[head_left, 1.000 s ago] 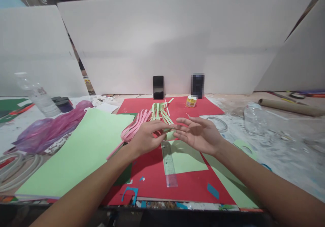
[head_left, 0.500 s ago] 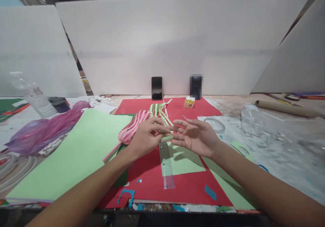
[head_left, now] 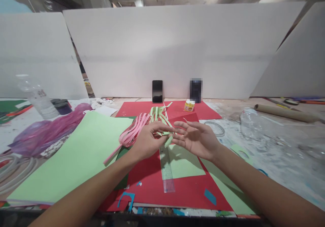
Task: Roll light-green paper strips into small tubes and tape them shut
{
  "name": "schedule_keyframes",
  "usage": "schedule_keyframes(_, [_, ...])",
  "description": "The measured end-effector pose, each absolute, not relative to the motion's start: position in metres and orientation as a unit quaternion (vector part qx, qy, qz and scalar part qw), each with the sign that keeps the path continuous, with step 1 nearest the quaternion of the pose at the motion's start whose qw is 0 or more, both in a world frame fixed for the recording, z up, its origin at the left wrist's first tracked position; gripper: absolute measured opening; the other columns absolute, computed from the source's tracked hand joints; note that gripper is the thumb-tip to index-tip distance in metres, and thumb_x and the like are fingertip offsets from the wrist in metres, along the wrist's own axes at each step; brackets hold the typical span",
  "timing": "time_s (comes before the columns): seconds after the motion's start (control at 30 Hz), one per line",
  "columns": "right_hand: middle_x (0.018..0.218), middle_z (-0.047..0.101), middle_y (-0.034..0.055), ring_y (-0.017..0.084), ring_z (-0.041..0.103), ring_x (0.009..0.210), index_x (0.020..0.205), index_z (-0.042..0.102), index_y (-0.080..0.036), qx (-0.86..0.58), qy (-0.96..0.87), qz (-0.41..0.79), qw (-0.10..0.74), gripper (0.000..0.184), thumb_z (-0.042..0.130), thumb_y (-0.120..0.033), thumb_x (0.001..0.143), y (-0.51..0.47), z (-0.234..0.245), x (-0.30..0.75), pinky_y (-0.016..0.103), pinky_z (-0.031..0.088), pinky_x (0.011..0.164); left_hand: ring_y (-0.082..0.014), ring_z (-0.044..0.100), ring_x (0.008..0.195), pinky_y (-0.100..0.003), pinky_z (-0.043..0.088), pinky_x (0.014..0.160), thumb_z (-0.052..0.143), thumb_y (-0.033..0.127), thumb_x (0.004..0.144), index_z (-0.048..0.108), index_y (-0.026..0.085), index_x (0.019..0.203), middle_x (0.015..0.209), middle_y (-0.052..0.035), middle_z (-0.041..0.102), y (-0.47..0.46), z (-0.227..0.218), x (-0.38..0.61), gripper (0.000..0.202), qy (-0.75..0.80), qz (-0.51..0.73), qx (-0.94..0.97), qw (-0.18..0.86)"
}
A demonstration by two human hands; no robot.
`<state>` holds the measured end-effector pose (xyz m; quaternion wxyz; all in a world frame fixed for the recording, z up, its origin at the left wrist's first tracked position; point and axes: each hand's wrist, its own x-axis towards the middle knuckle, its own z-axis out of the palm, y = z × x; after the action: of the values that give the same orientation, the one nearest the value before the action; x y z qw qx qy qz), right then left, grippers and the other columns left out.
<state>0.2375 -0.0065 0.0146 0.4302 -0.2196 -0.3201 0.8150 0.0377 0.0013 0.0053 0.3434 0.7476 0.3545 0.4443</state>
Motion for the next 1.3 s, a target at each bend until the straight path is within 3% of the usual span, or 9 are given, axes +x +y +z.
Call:
schedule_keyframes(0.1, [0.096,0.07,0.0085,0.022,0.068,0.091,0.097,0.068,-0.013,-0.216,-0.342,0.802,0.44,0.024,0.054,-0.027,0.083,-0.008,0.017,0.237,0.036,0.053,0.088,-0.0173,0.064,0.092,-0.029,0.052,0.08,0.061,0.019,0.081,0.069,0.019,0.096,0.096,-0.0052,0.069,0.002,0.007,0.038,0.017,0.363,0.436,0.732,0.377])
schedule_keyframes(0.23, [0.099,0.069,0.0071,0.022,0.067,0.094,0.095,0.069,-0.016,-0.218,-0.372,0.776,0.459,0.021,0.056,-0.028,0.083,-0.008,0.019,0.239,0.036,0.051,0.091,-0.0203,0.066,0.09,-0.032,0.057,0.072,0.064,0.036,0.083,0.065,0.017,0.105,0.108,-0.009,0.066,0.003,0.01,0.037,0.029,0.363,0.433,0.678,0.471])
schedule_keyframes(0.43, [0.102,0.067,0.0055,0.02,0.064,0.093,0.09,0.068,-0.019,-0.226,-0.479,0.706,0.471,0.013,0.062,-0.028,0.083,-0.007,0.015,0.238,0.041,0.048,0.095,-0.0214,0.068,0.086,-0.034,0.058,0.072,0.068,0.046,0.078,0.069,0.014,0.097,0.095,-0.0085,0.07,0.007,0.01,0.038,0.036,0.382,0.407,0.627,0.543])
schedule_keyframes(0.73, [0.102,0.064,0.0042,0.02,0.069,0.079,0.094,0.063,-0.022,-0.282,-0.5,0.624,0.531,0.017,0.066,-0.032,0.081,-0.008,0.009,0.232,0.035,0.057,0.068,-0.0192,0.067,0.082,-0.032,0.055,0.074,0.064,0.04,0.082,0.069,0.017,0.101,0.089,-0.0064,0.073,0.011,0.007,0.033,0.031,0.429,0.432,0.672,0.422])
schedule_keyframes(0.87, [0.106,0.066,0.0049,0.02,0.07,0.084,0.095,0.062,-0.021,-0.255,-0.451,0.69,0.506,0.016,0.063,-0.031,0.082,-0.01,0.013,0.232,0.035,0.055,0.077,-0.0196,0.067,0.081,-0.032,0.055,0.071,0.063,0.039,0.083,0.069,0.016,0.097,0.09,-0.0065,0.072,0.008,0.006,0.036,0.027,0.414,0.438,0.691,0.401])
schedule_keyframes(1.03, [0.101,0.068,0.0053,0.02,0.068,0.089,0.091,0.064,-0.019,-0.233,-0.454,0.701,0.499,0.013,0.062,-0.029,0.082,-0.011,0.015,0.232,0.037,0.051,0.088,-0.0193,0.068,0.084,-0.03,0.056,0.069,0.062,0.035,0.084,0.067,0.016,0.107,0.097,-0.0082,0.072,0.01,0.006,0.033,0.03,0.374,0.409,0.713,0.429])
schedule_keyframes(1.17, [0.103,0.067,0.0056,0.021,0.067,0.091,0.092,0.064,-0.019,-0.235,-0.438,0.706,0.505,0.014,0.062,-0.028,0.082,-0.011,0.019,0.232,0.036,0.051,0.086,-0.017,0.067,0.076,-0.027,0.054,0.064,0.064,0.033,0.083,0.07,0.016,0.099,0.086,-0.0065,0.072,0.013,0.006,0.026,0.024,0.398,0.41,0.735,0.366])
schedule_keyframes(1.3, [0.111,0.065,0.0104,0.023,0.067,0.094,0.105,0.06,-0.019,-0.227,-0.38,0.759,0.477,0.026,0.058,-0.033,0.083,-0.012,0.025,0.234,0.037,0.05,0.087,-0.0146,0.064,0.067,-0.026,0.052,0.06,0.063,0.031,0.083,0.072,0.018,0.091,0.081,-0.005,0.072,0.012,0.009,0.025,0.018,0.396,0.429,0.758,0.292])
